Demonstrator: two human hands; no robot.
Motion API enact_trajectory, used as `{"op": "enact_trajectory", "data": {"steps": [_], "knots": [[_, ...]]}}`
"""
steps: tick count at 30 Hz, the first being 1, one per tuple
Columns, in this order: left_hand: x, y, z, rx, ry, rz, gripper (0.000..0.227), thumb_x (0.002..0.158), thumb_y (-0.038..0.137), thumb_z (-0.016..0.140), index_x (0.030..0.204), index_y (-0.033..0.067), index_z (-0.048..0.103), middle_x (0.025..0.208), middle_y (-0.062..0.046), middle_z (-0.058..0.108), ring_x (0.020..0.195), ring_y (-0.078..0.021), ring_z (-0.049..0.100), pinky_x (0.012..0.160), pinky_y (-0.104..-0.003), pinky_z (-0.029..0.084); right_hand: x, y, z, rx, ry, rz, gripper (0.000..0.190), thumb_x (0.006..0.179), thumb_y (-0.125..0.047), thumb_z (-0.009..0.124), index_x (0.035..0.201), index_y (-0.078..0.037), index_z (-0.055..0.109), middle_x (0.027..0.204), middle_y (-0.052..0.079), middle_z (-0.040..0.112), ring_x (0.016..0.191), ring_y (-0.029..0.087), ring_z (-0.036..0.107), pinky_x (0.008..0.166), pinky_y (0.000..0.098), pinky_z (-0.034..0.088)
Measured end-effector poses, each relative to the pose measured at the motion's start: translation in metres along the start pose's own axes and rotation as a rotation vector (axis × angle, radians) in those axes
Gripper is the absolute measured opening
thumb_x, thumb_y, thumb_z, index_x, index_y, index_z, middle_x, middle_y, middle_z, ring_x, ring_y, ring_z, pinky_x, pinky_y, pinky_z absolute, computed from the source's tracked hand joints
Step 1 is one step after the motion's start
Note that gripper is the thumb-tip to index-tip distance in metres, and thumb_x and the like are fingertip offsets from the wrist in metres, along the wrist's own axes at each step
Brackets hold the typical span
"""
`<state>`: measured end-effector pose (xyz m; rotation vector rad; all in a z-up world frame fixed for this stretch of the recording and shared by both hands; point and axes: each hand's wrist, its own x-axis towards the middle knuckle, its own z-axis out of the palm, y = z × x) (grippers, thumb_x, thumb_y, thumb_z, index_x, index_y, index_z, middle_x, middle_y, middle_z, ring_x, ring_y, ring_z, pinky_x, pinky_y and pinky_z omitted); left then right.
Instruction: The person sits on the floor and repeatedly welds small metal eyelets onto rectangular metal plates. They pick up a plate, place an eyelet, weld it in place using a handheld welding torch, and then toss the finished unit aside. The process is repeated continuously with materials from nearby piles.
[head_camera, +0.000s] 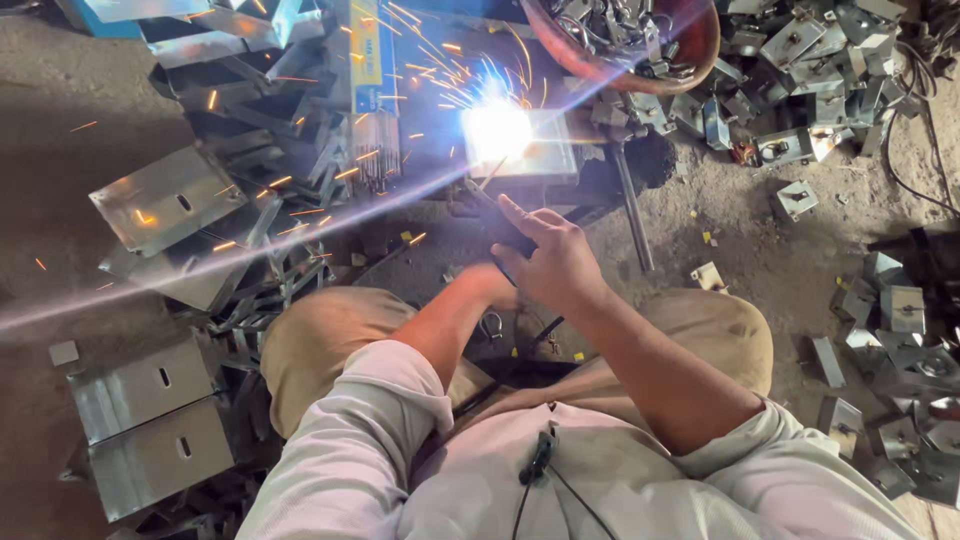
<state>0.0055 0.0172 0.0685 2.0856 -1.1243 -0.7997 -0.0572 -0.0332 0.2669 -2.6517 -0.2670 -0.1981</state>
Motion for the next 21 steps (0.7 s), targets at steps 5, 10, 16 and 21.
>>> {"op": "enact_trajectory", "data": {"steps": [5,10,16,21], "knots": [[0.004,-0.005,0.002,0.004,0.012,0.015,0.051,0.076,0.037,0.081,0.121,0.013,0.071,0.123,-0.016,0.07,0.113,-0.0345,0.065,0.096,-0.047,0.051,0.0,-0.001,-0.003,-0.027,0.023,0.007,0.066,0.082,-0.023,0.083,0.144,-0.015,0.061,0.101,0.015,0.071,0.085,0.028,0.072,0.077,0.0375,0.057],[0.009,-0.009,0.009,0.021,0.0,0.027,0.053,0.076,0.037,0.082,0.122,0.012,0.071,0.124,-0.017,0.068,0.113,-0.0359,0.065,0.095,-0.048,0.051,0.002,0.003,-0.005,-0.041,0.043,-0.015,0.065,0.083,-0.024,0.082,0.144,-0.014,0.061,0.101,0.015,0.072,0.085,0.031,0.071,0.078,0.0387,0.057],[0.018,-0.02,0.016,0.043,0.008,0.031,0.055,0.076,0.037,0.082,0.123,0.0109,0.07,0.125,-0.018,0.067,0.114,-0.0375,0.064,0.094,-0.049,0.05,0.0,0.0,-0.007,-0.029,0.036,-0.001,0.065,0.084,-0.024,0.082,0.144,-0.015,0.061,0.099,0.016,0.071,0.084,0.031,0.071,0.077,0.039,0.057],[0.036,-0.043,0.038,0.063,0.058,0.048,0.057,0.076,0.038,0.083,0.124,0.0099,0.069,0.126,-0.019,0.065,0.114,-0.0388,0.063,0.094,-0.05,0.05,-0.001,-0.005,-0.008,-0.047,0.09,-0.022,0.061,0.083,-0.021,0.082,0.141,-0.013,0.063,0.1,0.016,0.072,0.083,0.032,0.071,0.075,0.0391,0.056]]}}
